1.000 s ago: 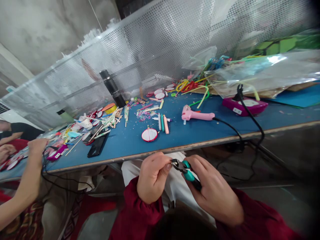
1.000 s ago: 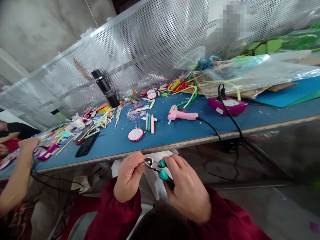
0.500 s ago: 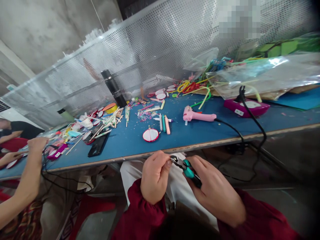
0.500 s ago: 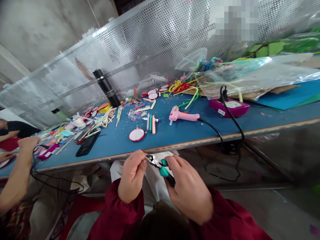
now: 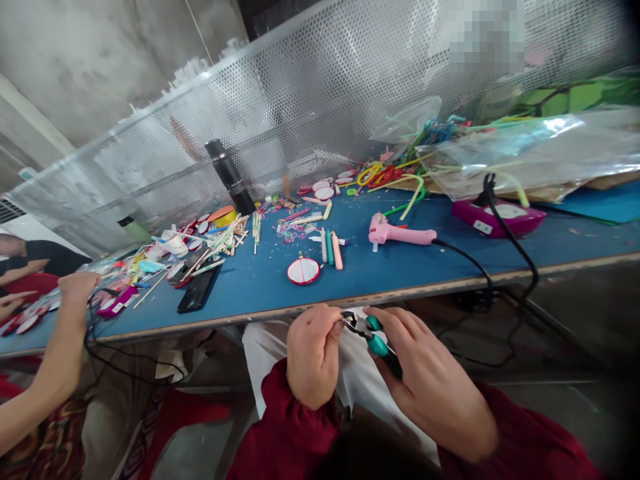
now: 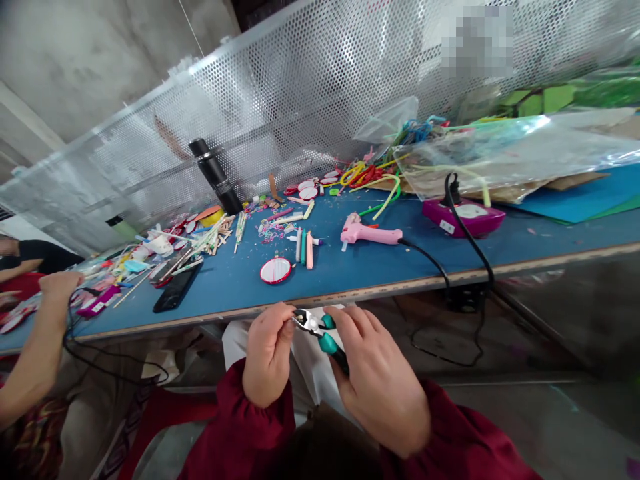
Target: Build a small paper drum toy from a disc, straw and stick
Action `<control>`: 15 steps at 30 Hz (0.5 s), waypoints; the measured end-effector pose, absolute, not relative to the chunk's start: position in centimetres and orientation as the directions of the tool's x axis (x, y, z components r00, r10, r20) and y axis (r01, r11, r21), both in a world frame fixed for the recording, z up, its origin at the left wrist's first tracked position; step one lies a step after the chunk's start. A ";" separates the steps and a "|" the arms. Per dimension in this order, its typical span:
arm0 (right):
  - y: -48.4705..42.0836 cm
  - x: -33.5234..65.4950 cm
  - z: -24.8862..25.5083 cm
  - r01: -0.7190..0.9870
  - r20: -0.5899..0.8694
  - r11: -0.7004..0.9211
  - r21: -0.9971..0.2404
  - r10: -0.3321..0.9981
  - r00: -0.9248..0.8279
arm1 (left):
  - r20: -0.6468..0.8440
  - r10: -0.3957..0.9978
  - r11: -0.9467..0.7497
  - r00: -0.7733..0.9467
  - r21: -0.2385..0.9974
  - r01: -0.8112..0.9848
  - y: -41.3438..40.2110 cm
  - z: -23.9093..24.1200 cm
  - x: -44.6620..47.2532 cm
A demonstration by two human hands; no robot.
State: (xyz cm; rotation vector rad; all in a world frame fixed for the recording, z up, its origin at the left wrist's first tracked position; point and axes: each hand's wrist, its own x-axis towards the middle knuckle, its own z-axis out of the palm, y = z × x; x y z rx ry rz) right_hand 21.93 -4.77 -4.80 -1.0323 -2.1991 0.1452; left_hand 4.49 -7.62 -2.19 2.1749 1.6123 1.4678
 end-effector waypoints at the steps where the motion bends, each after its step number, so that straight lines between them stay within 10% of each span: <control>1: -4.7 21.9 -4.7 0.635 0.540 0.679 -0.368 0.712 -0.448 | 0.642 0.767 -0.451 -0.004 0.543 0.709 -7.6 -2.2 4.5; 15: -3.3 22.0 -1.4 0.645 0.608 0.721 -0.254 0.638 -0.473 | 0.683 0.731 -0.478 0.001 0.511 0.715 -6.1 0.5 4.2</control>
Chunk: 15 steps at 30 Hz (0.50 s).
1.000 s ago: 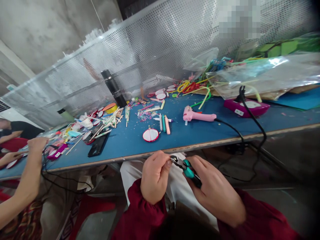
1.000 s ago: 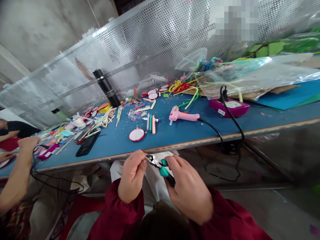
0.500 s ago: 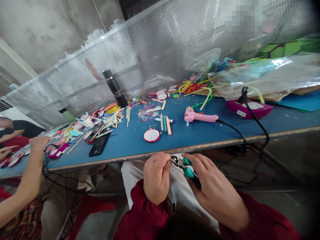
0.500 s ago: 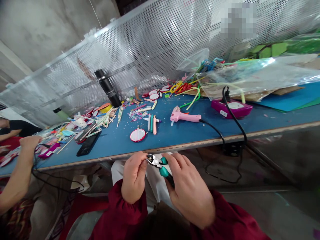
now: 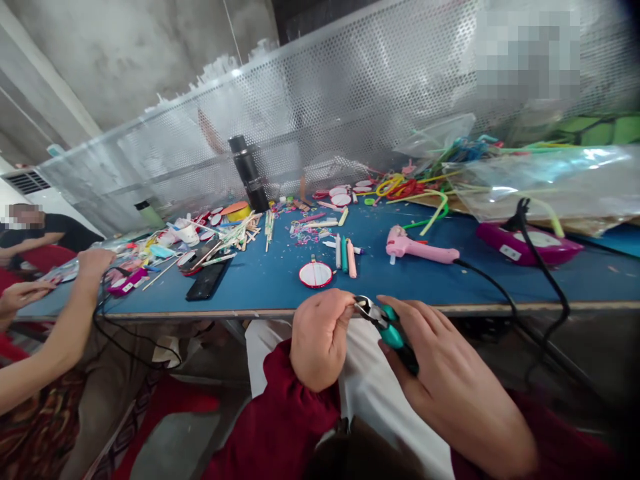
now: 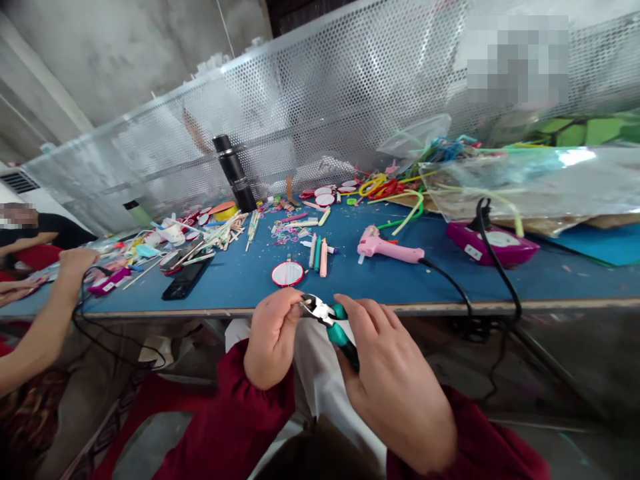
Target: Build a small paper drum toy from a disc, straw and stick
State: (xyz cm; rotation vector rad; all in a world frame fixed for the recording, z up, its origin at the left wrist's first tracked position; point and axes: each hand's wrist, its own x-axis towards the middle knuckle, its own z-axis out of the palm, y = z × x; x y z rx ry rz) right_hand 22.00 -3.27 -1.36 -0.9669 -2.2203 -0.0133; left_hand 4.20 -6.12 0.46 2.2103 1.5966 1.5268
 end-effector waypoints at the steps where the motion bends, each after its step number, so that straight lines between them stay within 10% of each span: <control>1: -3.1 21.9 -1.2 0.644 0.610 0.723 -0.249 0.634 -0.475 | 0.695 0.719 -0.482 -0.006 0.505 0.716 -6.0 0.6 4.2; 15: -0.8 20.4 1.2 0.624 0.601 0.755 -0.203 0.599 -0.530 | 0.710 0.704 -0.495 -0.006 0.496 0.713 -4.3 3.1 2.5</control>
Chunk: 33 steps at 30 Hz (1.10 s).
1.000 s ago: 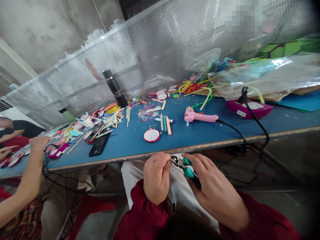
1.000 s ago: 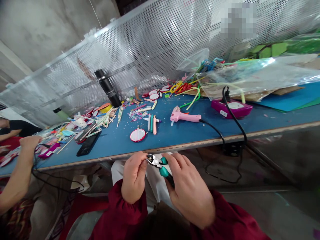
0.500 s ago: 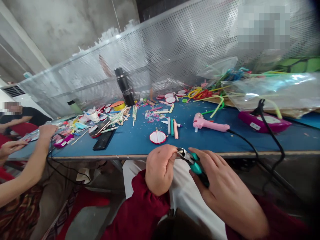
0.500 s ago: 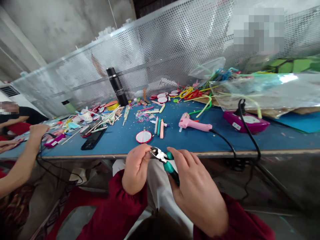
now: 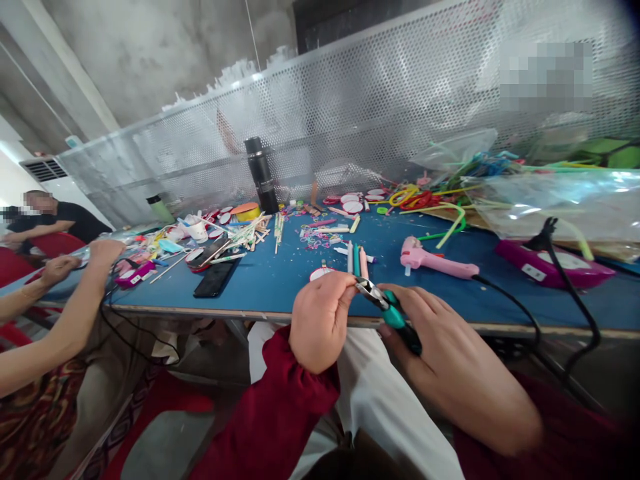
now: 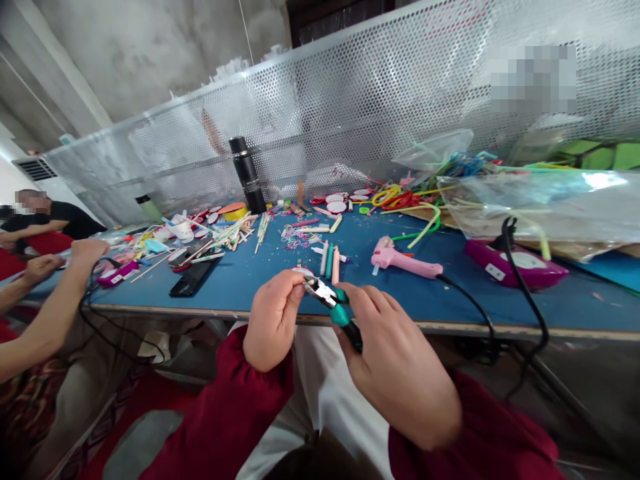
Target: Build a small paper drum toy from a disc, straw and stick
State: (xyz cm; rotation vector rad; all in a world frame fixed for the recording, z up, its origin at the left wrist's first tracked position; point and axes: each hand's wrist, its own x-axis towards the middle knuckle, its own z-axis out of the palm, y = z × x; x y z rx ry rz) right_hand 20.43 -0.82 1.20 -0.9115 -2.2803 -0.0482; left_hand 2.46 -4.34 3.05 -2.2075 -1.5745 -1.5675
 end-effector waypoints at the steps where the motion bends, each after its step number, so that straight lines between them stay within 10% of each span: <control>1: -0.7 20.4 1.2 0.622 0.597 0.758 -0.198 0.596 -0.537 | 0.711 0.703 -0.496 -0.006 0.496 0.713 -4.2 3.0 2.4; 33: 7.2 16.5 4.2 0.643 0.548 0.759 -0.102 0.582 -0.601 | 0.544 0.837 -0.446 0.057 0.620 0.645 2.5 6.5 -3.4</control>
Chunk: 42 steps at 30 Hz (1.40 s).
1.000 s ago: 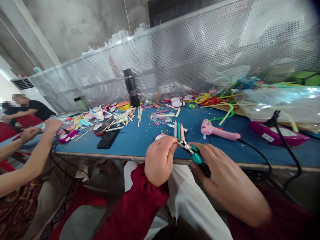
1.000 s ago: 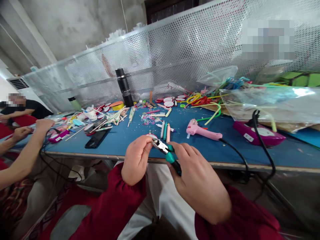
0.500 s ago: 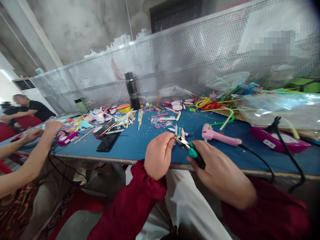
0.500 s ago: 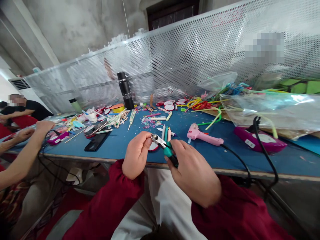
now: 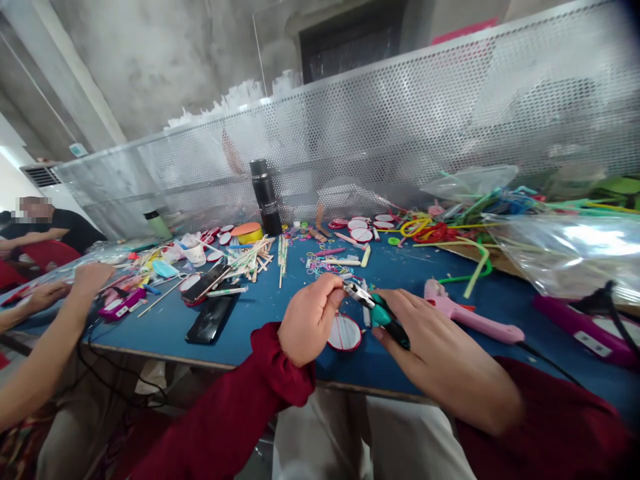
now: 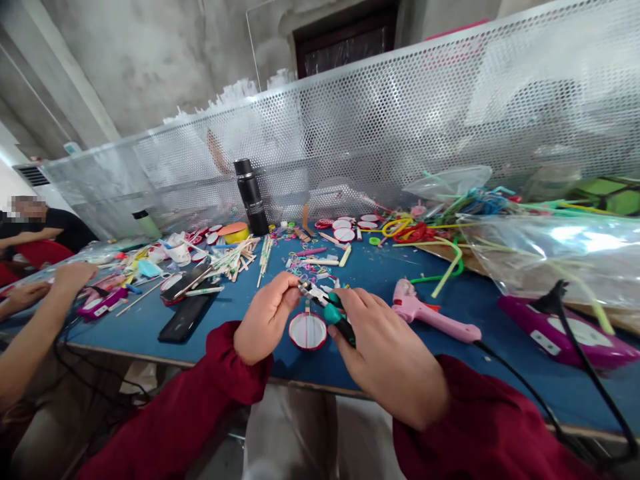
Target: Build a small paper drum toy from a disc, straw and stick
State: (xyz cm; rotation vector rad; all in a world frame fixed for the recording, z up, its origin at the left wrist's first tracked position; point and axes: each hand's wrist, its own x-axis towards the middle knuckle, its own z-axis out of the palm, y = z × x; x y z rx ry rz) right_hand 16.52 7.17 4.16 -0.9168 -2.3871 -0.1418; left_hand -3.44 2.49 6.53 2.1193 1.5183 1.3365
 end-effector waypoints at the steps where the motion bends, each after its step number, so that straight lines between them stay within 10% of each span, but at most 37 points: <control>1: 7.6 16.2 4.4 0.642 0.548 0.761 -0.097 0.579 -0.603 | 0.542 0.839 -0.443 0.050 0.626 0.642 2.9 6.6 -3.7; 24: 11.3 13.9 4.8 0.671 0.547 0.739 -0.058 0.586 -0.598 | 0.389 0.921 -0.371 0.036 0.841 0.394 7.3 4.9 -5.7; 42: 11.0 12.9 3.8 0.727 0.476 0.685 -0.057 0.658 -0.583 | 0.373 0.927 -0.300 -0.028 0.785 0.541 7.1 3.6 -6.1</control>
